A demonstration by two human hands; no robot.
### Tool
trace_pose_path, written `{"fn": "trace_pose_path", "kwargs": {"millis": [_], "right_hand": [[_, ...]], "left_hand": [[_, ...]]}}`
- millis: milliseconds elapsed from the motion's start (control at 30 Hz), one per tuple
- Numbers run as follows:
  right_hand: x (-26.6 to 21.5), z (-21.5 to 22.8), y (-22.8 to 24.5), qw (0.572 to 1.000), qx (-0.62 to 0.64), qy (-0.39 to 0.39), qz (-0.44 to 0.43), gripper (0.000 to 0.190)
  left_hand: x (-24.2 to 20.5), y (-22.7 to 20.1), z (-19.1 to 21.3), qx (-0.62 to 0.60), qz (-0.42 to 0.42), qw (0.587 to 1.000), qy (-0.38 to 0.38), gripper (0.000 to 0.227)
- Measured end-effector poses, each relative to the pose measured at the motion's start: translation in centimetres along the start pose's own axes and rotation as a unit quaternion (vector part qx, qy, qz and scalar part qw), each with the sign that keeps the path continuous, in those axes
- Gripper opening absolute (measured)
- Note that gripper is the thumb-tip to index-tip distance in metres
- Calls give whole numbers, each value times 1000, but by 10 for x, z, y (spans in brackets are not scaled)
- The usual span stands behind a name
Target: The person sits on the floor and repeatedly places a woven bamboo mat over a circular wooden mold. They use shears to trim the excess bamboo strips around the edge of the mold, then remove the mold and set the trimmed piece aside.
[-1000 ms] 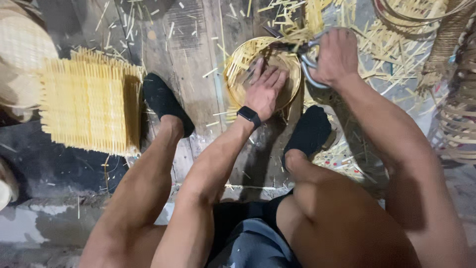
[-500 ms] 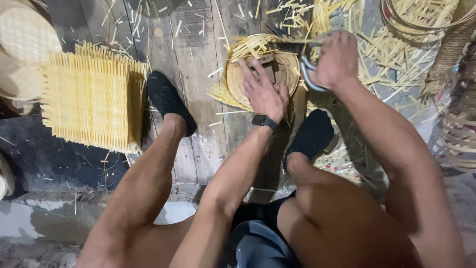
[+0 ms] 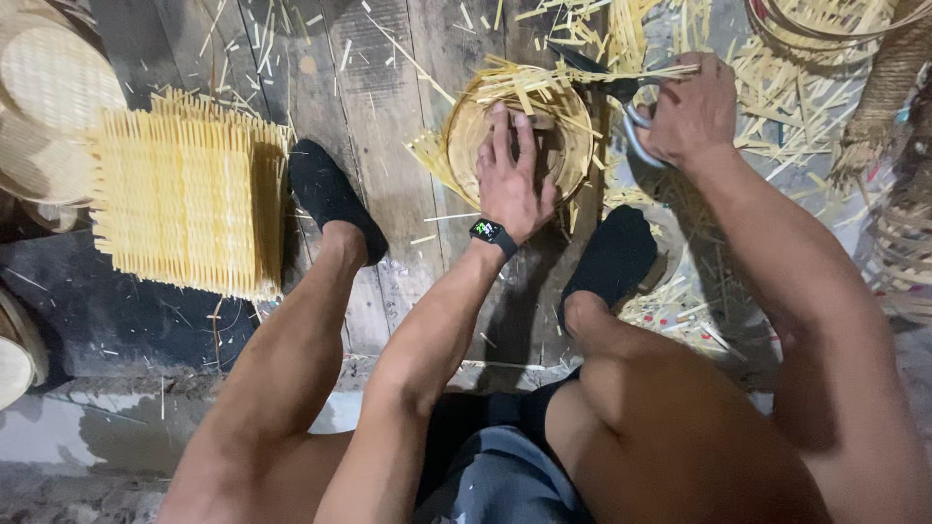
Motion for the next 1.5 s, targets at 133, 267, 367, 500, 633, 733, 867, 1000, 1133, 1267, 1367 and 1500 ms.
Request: {"fn": "trace_pose_path", "kwargs": {"millis": [133,267,367,500,633,733,867,1000,1133,1267,1367,1500], "right_hand": [[-13,9,0,996,81,29,-39,72],[-25,12,4,993,104,33,-36,69],[-17,-4,15,995,79,22,-64,57],[5,-28,1,993,59,91,-57,42],[-13,-17,-26,997,70,27,16,34],[10,2,1,999,-50,-9,16,61],[11,6,21,996,55,64,-2,38],[-7,0,-16,991,122,59,-19,38],[9,-8,-4,999,-15,-33,33,40],[16,-16,13,998,40,-27,-32,45],[9,-22,-10,984,127,105,-65,27],[13,-8,0,990,59,-120,47,28]], "left_hand": [[0,1,1,-3,7,1000,-8,96],[2,2,1,-4,-8,1000,-10,97],[-1,-2,-2,-13,-49,998,36,99],[-1,5,2,-27,-89,992,81,99],[2,20,3,-43,-166,979,111,100],[7,19,3,-33,-186,973,135,106],[12,29,19,6,-187,949,252,121],[10,20,27,9,-57,997,58,106],[8,3,-14,47,155,986,-42,77],[7,1,-19,76,106,990,47,81],[15,11,-4,58,40,995,63,79],[19,10,-4,76,2,989,124,69]]}}
Point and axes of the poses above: each hand's wrist, its own x-axis towards the middle knuckle, its own z-axis out of the back of the hand, y = z × x, the point moved 4 cm from there along x, towards the middle knuckle, and after that the axes turned 10 degrees about -y, right-handed, at the moved point
